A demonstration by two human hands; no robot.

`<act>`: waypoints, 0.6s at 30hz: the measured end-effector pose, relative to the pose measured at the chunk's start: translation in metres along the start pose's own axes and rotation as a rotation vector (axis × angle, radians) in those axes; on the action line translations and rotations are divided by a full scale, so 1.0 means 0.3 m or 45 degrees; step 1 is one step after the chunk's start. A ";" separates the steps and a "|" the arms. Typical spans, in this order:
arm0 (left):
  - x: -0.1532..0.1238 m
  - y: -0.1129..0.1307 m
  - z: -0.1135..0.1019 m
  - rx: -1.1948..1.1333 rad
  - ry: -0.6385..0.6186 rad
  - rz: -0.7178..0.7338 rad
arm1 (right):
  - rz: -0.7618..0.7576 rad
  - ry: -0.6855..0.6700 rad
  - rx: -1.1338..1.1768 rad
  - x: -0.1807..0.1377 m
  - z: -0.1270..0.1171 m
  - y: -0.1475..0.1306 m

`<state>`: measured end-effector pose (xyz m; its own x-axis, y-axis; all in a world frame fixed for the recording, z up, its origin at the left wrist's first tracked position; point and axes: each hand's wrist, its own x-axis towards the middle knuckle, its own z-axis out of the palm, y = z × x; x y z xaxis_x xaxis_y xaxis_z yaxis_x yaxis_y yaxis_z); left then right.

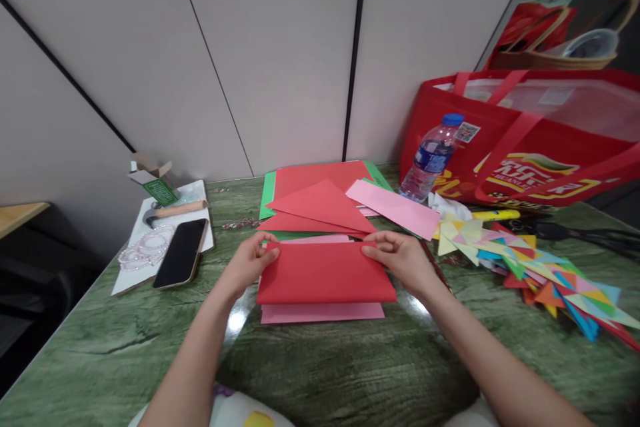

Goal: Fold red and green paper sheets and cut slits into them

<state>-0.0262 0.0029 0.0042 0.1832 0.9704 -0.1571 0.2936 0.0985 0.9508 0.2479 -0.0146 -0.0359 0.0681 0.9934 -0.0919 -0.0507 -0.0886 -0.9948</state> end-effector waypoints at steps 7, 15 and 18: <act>0.008 -0.044 0.007 0.610 -0.067 -0.047 | -0.083 -0.130 -0.578 0.028 -0.008 0.072; 0.027 -0.070 0.020 1.095 -0.096 -0.107 | -0.148 -0.154 -0.906 0.033 0.012 0.090; 0.025 -0.066 0.035 1.231 -0.110 -0.135 | -0.146 -0.147 -0.997 0.030 0.016 0.079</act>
<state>-0.0208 0.0059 -0.0188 0.1686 0.9436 -0.2849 0.9484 -0.0766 0.3077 0.2427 -0.0075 -0.0601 -0.0755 0.9968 -0.0246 0.6675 0.0322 -0.7439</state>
